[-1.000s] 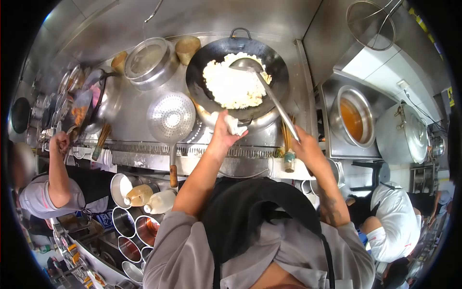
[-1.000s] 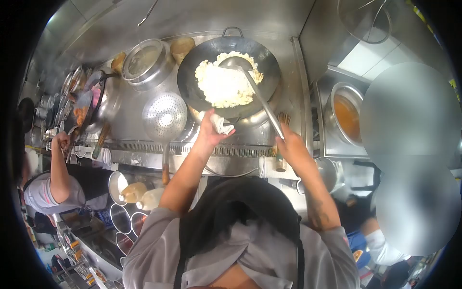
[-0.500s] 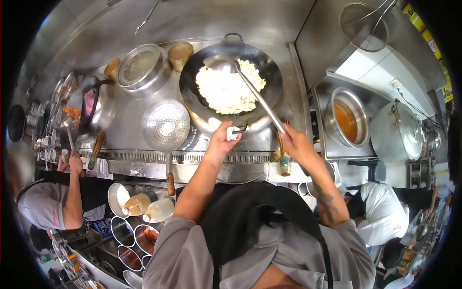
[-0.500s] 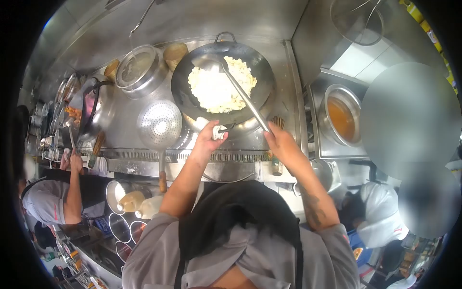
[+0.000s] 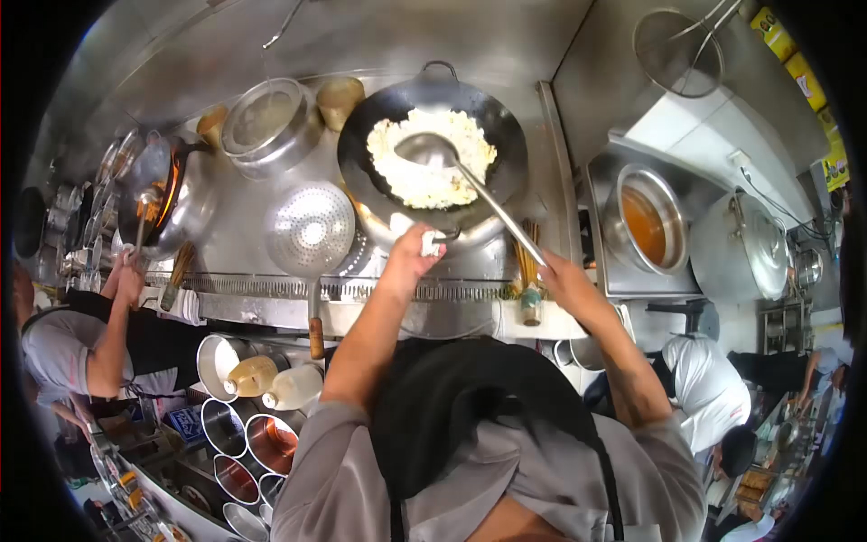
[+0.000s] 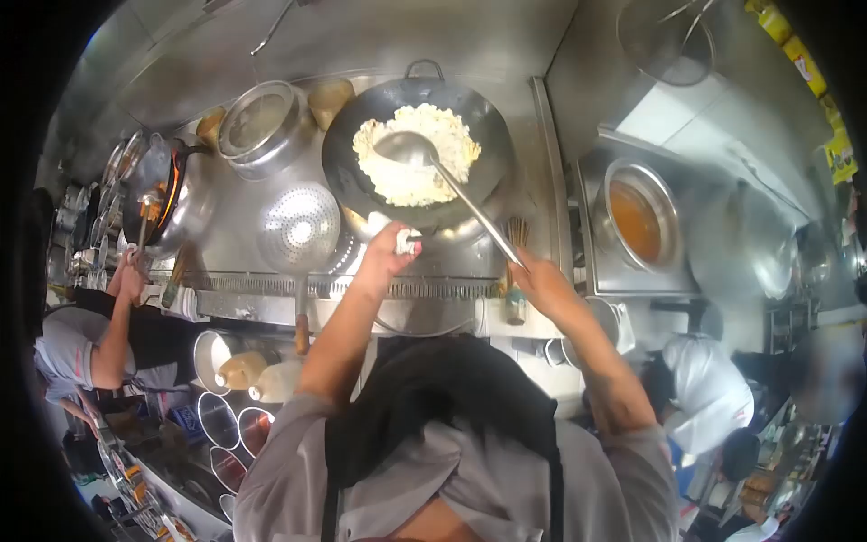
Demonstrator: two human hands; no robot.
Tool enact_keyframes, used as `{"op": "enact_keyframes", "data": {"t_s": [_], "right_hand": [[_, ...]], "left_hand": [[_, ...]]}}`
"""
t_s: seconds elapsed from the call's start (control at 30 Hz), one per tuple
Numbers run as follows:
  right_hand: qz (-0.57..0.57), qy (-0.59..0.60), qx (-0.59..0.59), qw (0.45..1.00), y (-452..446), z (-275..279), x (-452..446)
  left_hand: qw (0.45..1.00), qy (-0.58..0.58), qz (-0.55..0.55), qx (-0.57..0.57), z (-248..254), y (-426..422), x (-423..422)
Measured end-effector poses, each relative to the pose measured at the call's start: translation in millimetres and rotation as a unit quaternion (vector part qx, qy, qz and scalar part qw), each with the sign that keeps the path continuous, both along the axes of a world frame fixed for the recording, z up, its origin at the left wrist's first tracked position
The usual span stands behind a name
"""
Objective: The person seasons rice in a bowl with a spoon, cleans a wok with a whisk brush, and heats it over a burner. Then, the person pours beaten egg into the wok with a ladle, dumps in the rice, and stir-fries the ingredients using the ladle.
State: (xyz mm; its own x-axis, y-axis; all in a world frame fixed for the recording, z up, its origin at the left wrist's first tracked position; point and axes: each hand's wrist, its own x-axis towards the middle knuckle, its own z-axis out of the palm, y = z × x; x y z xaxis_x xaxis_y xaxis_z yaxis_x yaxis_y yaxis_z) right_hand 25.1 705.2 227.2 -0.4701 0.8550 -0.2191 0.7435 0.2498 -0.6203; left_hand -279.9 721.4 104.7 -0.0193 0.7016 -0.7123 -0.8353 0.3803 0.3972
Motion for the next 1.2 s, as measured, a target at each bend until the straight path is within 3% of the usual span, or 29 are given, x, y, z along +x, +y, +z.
{"op": "enact_keyframes", "data": {"t_s": [0.03,0.07,0.1,0.13,0.17,0.2,0.23,0.27,0.33,0.37,0.43,0.5,0.53,0.6,0.63,0.67,0.7,0.73,0.83,0.9,1.03,1.1,1.2], "right_hand": [[0.04,-0.042,0.074,0.996,9,-23,3],[0.022,-0.062,0.019,0.998,7,-4,-8],[0.042,-0.043,0.048,0.997,6,18,-2],[0.065,-0.02,0.08,0.995,6,37,4],[0.083,0.001,0.101,0.991,3,42,13],[0.059,-0.012,0.074,0.995,1,46,18],[0.059,0.0,0.039,0.997,-1,56,16],[0.073,-0.004,0.024,0.997,-5,70,17],[0.071,-0.014,-0.036,0.997,-10,109,22],[0.051,-0.017,-0.087,0.995,-21,130,30],[0.021,-0.031,-0.166,0.985,-24,137,36],[-0.002,-0.054,-0.215,0.975,-8,132,36],[0.153,-0.052,-0.002,0.987,13,85,46],[0.093,-0.052,0.096,0.99,13,32,43],[0.064,-0.051,0.156,0.984,20,29,34],[0.044,-0.084,0.128,0.987,10,51,23],[0.023,-0.115,0.103,0.988,-3,73,14],[0.029,-0.099,0.102,0.989,-5,75,20],[-0.003,0.016,0.12,0.993,-23,97,28],[-0.058,0.054,0.1,0.992,-34,120,24],[-0.16,0.269,-0.045,0.949,-40,156,7],[-0.142,0.373,-0.144,0.906,-28,147,-12],[-0.156,0.45,-0.303,0.826,-2,76,-35]], "left_hand": [[0.999,-0.004,-0.006,0.031,-17,0,-2],[0.919,0.343,-0.088,0.171,2,-33,7],[0.695,0.638,-0.15,0.296,36,-57,15],[0.92,0.341,-0.058,0.184,50,-56,22],[0.999,-0.015,0.035,0.037,60,-58,28],[0.999,-0.013,0.028,0.037,78,-70,33],[0.971,0.159,-0.053,0.171,58,-71,28],[0.896,0.334,-0.08,0.28,39,-72,22],[0.989,0.107,-0.022,0.095,75,-77,34],[0.999,0.002,0.045,-0.009,94,-80,40],[1.0,-0.016,-0.003,0.005,114,-90,41],[0.996,0.037,-0.001,0.079,101,-78,32],[0.989,0.082,-0.023,0.119,76,-83,31],[0.964,0.174,-0.054,0.195,27,-93,31],[0.972,0.183,-0.043,0.144,23,-120,44],[0.977,0.19,-0.031,0.092,20,-146,56],[0.998,0.051,-0.006,-0.019,12,-147,56],[0.999,0.037,-0.007,0.011,13,-134,50],[0.997,-0.005,-0.002,0.074,-3,-84,20],[0.997,0.03,0.009,0.073,4,-39,7],[0.998,0.028,0.018,0.054,-2,-10,6],[0.997,0.037,0.013,0.061,9,-14,7],[0.997,0.042,0.015,0.057,17,-17,11]]}}
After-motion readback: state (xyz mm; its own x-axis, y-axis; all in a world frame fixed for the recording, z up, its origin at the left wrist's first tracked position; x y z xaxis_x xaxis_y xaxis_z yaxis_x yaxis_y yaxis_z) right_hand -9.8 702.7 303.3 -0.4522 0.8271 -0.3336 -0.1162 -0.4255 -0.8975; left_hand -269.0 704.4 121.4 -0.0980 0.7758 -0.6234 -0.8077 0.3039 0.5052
